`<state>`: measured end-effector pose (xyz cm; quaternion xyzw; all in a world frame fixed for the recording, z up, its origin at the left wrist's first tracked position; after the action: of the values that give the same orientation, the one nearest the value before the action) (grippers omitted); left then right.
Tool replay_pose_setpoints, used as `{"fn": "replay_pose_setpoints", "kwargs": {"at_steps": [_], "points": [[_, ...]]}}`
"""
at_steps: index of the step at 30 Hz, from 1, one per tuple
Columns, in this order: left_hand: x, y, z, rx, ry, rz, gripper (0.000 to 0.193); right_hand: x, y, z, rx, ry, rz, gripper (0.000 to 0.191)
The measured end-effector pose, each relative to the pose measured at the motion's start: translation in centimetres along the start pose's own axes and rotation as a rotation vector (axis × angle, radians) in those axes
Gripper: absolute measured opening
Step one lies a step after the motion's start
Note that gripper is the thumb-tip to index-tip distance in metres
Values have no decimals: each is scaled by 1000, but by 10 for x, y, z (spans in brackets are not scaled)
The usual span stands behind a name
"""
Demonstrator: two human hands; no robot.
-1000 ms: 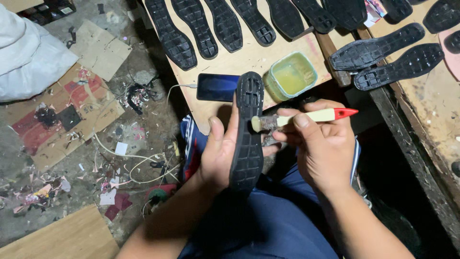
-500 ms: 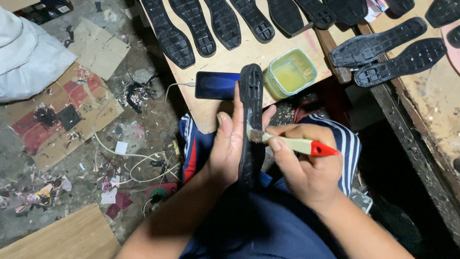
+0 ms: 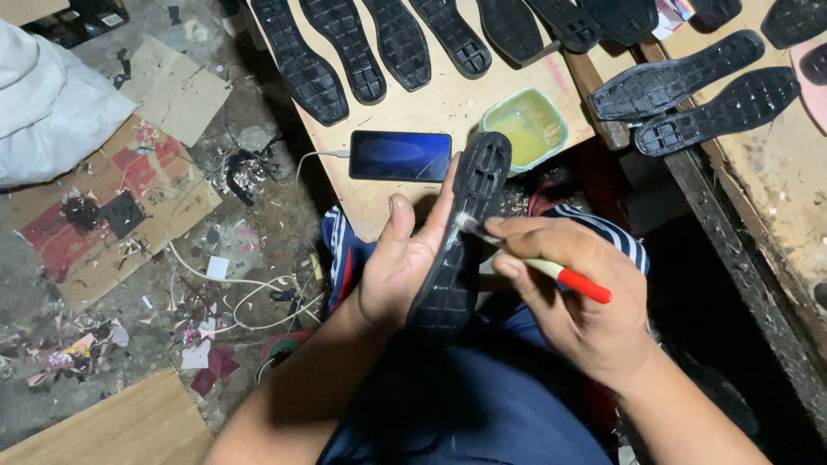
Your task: The person holds a rubber shoe sole in one hand and brushes a liquid adhesive onto its textured underside with a paintbrush, dipping the brush into a container of glue between strokes. Coated soles are set on the work table alongside other already-brushed soles.
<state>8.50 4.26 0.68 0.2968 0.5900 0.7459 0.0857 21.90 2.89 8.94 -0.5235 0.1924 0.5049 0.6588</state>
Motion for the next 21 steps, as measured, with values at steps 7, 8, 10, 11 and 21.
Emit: {"fn": "replay_pose_setpoints", "kwargs": {"at_steps": [7,8,10,11,21], "points": [[-5,-6,-2,9,-45,61,87,-2,-11,9,27,-47,-6,20],[-4,-6,-1,-13,-65,3,86,0,-12,9,33,-41,5,20],[-5,-5,1,-54,-112,-122,85,4,-14,8,41,-14,23,19],[-5,-5,2,-57,-116,-114,85,7,-14,8,43,2,32,19],[0,-14,21,59,-31,-220,84,1,7,-10,-204,-4,236,27]]}}
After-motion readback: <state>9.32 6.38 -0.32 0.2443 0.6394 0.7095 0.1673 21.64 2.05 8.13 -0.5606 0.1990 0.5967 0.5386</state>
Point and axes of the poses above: each hand's wrist, its own z-axis towards the middle knuckle, its own y-axis out of the palm, x = y × z, the point moved 6 cm from there along z, towards the middle knuckle, and after that the axes turned 5 degrees about y, right-handed, at the moved point
